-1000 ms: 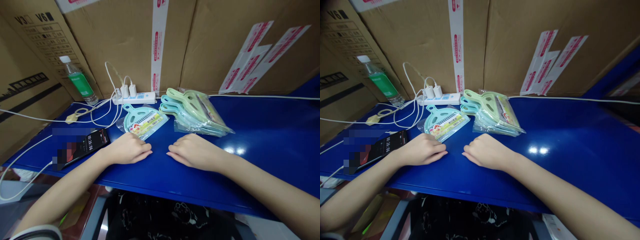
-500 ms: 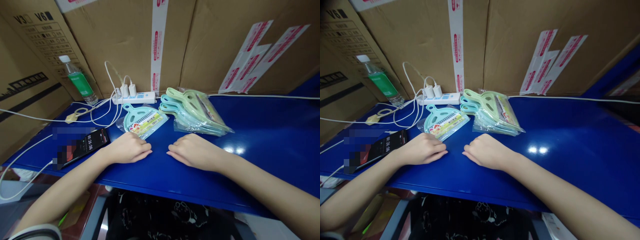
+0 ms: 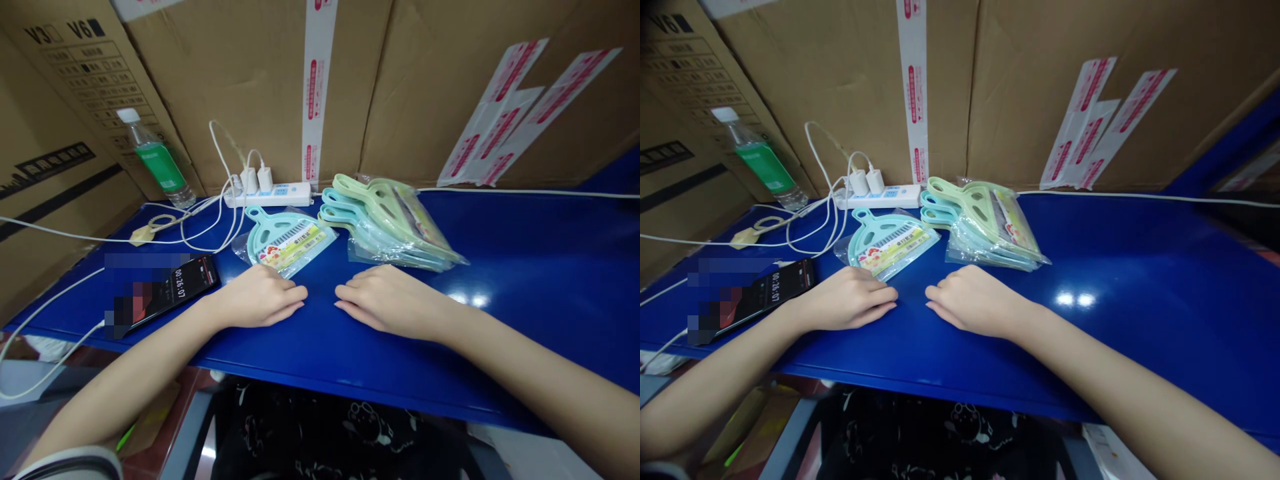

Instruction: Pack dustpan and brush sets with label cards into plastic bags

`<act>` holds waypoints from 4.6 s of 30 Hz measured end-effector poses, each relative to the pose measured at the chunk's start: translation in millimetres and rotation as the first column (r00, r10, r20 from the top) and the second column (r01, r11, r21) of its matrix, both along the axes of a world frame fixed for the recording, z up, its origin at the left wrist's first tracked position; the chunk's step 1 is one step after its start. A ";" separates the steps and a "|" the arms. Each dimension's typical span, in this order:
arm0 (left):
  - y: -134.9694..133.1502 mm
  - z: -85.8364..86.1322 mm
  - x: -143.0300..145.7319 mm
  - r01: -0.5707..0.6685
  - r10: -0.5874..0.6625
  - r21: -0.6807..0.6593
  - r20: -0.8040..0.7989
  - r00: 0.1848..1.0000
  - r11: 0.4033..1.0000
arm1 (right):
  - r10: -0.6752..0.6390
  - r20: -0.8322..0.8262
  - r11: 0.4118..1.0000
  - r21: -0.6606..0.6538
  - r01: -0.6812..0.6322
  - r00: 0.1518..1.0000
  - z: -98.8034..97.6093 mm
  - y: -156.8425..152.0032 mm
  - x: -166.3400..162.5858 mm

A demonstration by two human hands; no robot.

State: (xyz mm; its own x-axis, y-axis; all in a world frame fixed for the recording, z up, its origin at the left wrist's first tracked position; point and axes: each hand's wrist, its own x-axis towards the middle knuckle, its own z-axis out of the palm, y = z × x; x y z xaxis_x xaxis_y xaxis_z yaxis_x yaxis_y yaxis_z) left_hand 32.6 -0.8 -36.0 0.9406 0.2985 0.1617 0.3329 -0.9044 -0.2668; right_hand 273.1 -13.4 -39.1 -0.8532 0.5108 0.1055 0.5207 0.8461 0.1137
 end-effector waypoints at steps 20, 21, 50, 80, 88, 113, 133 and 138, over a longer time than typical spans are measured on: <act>-1.0 1.8 1.3 0.035 -0.035 0.002 0.042 0.998 0.999 | 0.000 0.016 1.000 0.009 -0.001 1.000 -1.7 -0.1 -0.7; -1.0 1.3 1.1 0.027 -0.027 0.004 0.034 0.999 1.000 | -0.003 0.021 1.000 0.018 0.003 1.000 -1.6 -0.2 -1.0; -1.1 0.4 2.3 0.017 -0.019 0.041 0.041 0.999 0.999 | -0.028 0.031 0.998 0.057 0.026 0.999 -0.5 0.5 1.2; -0.3 -1.2 1.0 0.007 -0.008 0.021 0.007 1.000 1.000 | -0.013 0.008 0.998 0.054 0.013 1.000 -5.2 0.3 3.3; 0.3 -1.3 -0.4 0.006 -0.006 -0.005 0.000 1.000 1.000 | -0.018 -0.009 0.998 0.062 0.018 1.000 -3.7 -0.6 2.5; -0.2 -0.1 0.8 0.008 -0.008 0.032 0.010 1.000 0.999 | -0.223 -0.380 0.812 0.437 0.387 0.898 3.3 13.9 15.9; -0.6 2.2 1.0 0.004 -0.006 0.054 0.031 0.999 0.999 | -0.402 -0.313 0.800 0.336 0.497 0.860 -12.9 40.9 32.9; 0.9 5.9 -1.3 -0.173 0.140 0.145 0.216 0.966 0.974 | -0.440 -0.313 0.778 0.336 0.531 0.842 -15.0 49.3 42.3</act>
